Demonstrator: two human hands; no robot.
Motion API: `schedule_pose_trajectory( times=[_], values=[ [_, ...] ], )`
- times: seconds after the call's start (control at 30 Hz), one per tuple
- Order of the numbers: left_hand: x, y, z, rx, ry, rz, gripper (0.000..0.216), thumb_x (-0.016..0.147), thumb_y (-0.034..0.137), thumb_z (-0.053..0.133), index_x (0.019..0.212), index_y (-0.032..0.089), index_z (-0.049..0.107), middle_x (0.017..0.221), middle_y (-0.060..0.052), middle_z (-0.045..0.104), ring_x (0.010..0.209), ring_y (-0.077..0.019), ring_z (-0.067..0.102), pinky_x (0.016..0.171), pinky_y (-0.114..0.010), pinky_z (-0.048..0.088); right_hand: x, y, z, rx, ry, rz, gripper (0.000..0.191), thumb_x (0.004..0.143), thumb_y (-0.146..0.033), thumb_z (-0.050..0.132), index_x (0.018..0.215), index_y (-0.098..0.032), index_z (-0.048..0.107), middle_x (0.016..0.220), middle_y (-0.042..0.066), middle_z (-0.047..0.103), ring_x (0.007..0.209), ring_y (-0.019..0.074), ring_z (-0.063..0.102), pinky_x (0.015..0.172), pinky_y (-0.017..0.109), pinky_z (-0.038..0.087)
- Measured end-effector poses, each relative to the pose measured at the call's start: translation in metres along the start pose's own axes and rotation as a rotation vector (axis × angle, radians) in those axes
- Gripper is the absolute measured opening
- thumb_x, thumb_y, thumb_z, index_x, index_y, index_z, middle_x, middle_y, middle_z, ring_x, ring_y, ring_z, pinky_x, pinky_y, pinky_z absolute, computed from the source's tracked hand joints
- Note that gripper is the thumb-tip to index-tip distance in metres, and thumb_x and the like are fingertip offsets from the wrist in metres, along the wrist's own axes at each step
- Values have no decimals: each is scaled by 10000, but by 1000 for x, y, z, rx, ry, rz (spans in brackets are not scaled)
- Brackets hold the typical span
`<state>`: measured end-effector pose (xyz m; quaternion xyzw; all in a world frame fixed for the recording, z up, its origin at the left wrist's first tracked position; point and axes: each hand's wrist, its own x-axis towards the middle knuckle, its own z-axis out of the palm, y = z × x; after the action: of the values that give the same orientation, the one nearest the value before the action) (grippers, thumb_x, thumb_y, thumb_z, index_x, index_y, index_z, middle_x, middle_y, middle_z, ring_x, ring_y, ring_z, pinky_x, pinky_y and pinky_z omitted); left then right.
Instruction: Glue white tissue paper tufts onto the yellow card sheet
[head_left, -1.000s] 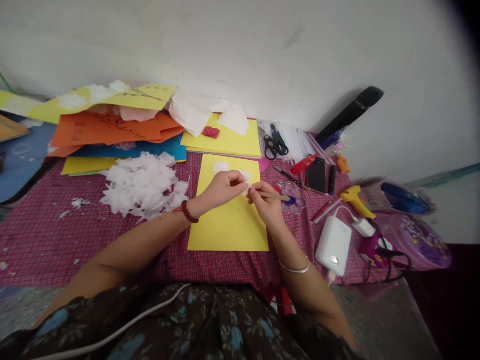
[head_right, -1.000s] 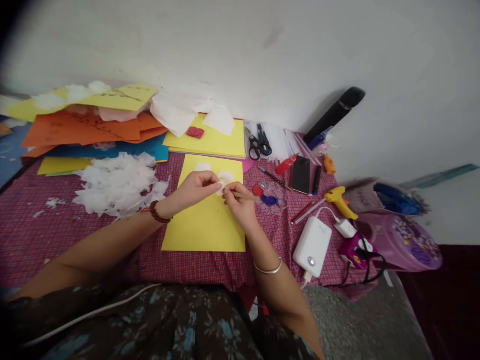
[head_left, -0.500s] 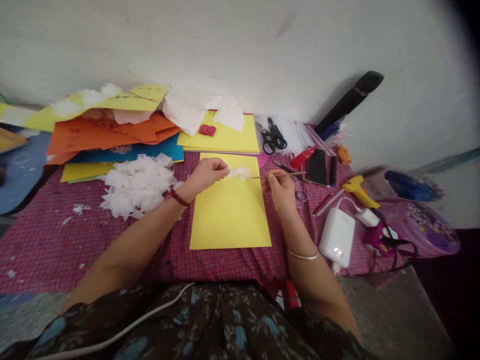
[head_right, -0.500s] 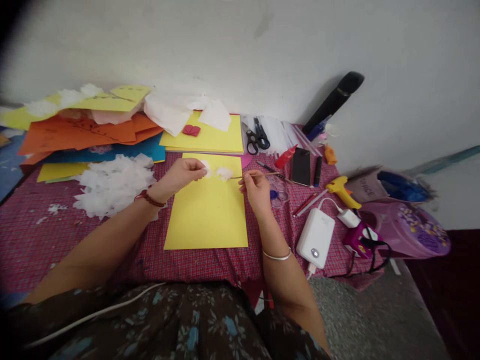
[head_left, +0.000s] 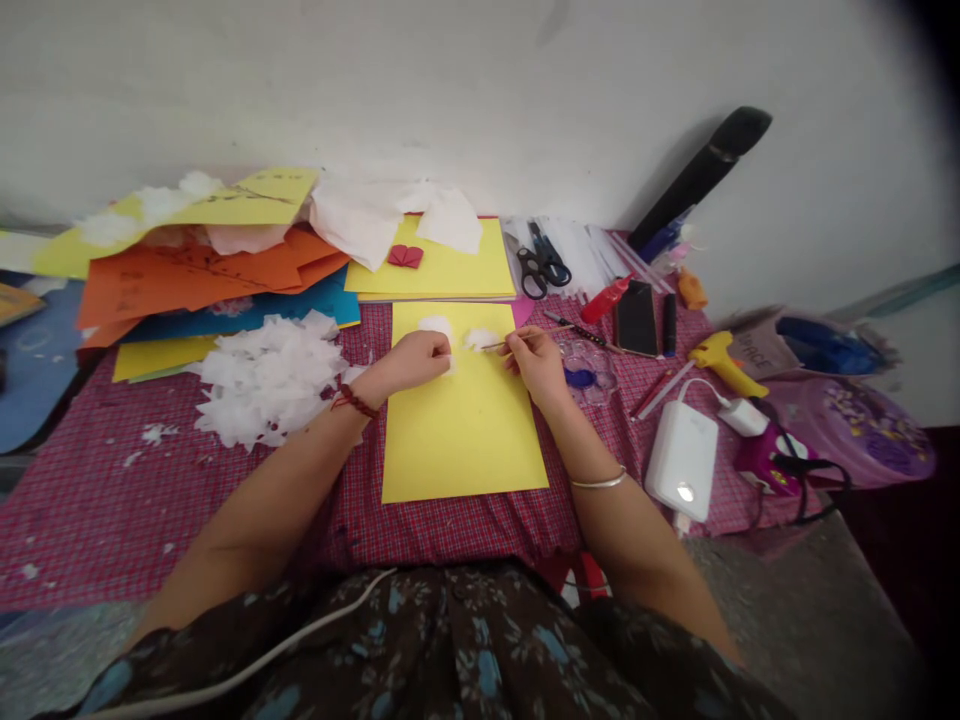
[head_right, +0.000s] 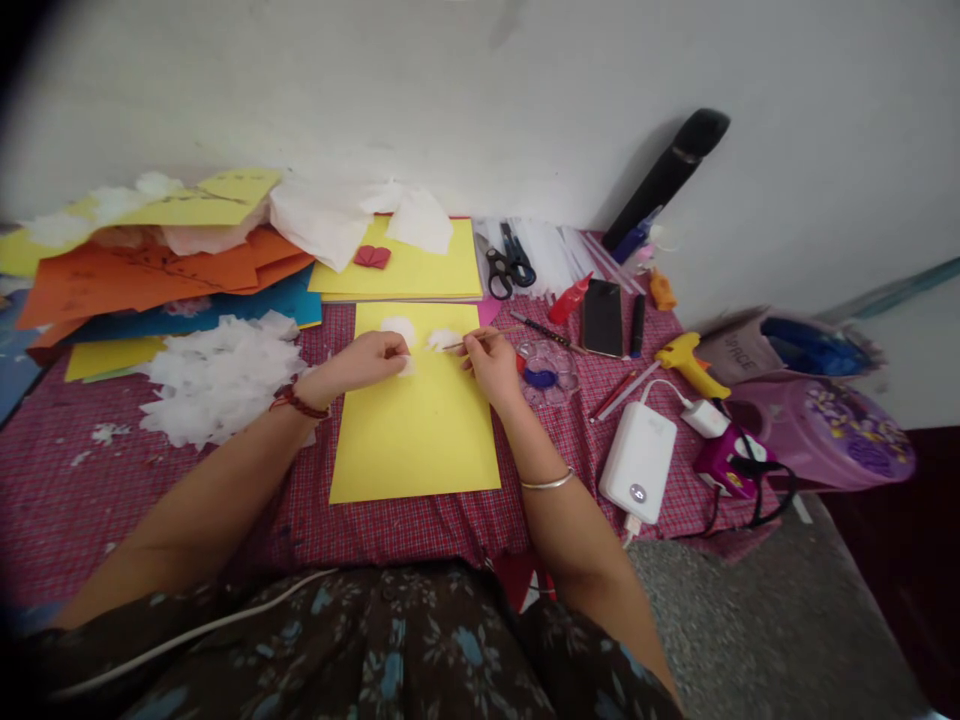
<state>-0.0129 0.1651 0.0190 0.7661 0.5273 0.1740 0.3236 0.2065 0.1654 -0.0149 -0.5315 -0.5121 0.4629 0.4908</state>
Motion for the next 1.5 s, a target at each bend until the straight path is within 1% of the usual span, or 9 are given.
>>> schedule_pose_trajectory(
  times=[0.13,0.27,0.37,0.47,0.67,0.83,1.03,1.27,1.5],
  values=[
    [-3,5,-5,-13,-12,35,79,686,191,519,654,171,588,665,-16,598,603,-139,518,552,-257,353,3,4,2,66,23,30,286,731,-459,658,805,-216,527,695,-10,700,429,88,553,380,199,348],
    [2,19,-11,57,25,203,91,708,199,570,639,172,623,776,-43,629,732,-164,567,667,-274,397,5,8,2,83,25,28,284,728,-459,662,804,-215,539,700,0,714,430,92,555,371,200,339],
    [17,27,-6,83,-45,257,95,724,194,597,652,180,657,696,-21,630,665,-152,545,624,-269,358,7,10,1,88,23,14,277,726,-453,663,800,-213,546,692,2,714,437,94,552,372,198,351],
    [34,26,8,74,-66,250,82,718,152,594,664,178,651,637,1,618,597,-138,517,581,-260,324,8,11,1,67,26,13,284,727,-461,653,801,-205,554,700,7,712,428,94,555,358,195,349],
    [46,11,30,49,51,191,108,695,70,543,704,170,582,660,15,597,620,-129,528,584,-237,341,8,10,2,62,24,11,290,720,-462,641,795,-195,557,701,12,703,418,97,564,343,192,335],
    [47,7,35,15,87,165,117,703,58,543,708,175,552,672,17,600,632,-129,534,582,-234,332,6,6,2,70,32,28,285,726,-455,648,809,-200,553,684,2,701,426,94,570,343,180,329],
    [53,4,43,-19,169,124,116,711,63,560,694,178,554,654,21,590,618,-127,521,581,-239,333,-4,-1,-1,147,185,-16,261,749,-443,612,831,-211,523,624,-33,666,426,87,572,365,174,356],
    [53,8,43,-65,203,70,98,713,88,582,670,173,560,657,16,599,628,-131,529,579,-238,336,-11,6,3,81,121,23,234,749,-426,601,824,-215,532,636,-29,677,448,102,587,445,212,463],
    [53,6,42,-80,184,79,95,727,92,549,696,172,590,682,5,618,647,-138,537,587,-247,350,-11,11,3,32,98,-6,206,773,-403,619,829,-220,544,687,-13,687,478,121,601,477,243,500]
  ],
)
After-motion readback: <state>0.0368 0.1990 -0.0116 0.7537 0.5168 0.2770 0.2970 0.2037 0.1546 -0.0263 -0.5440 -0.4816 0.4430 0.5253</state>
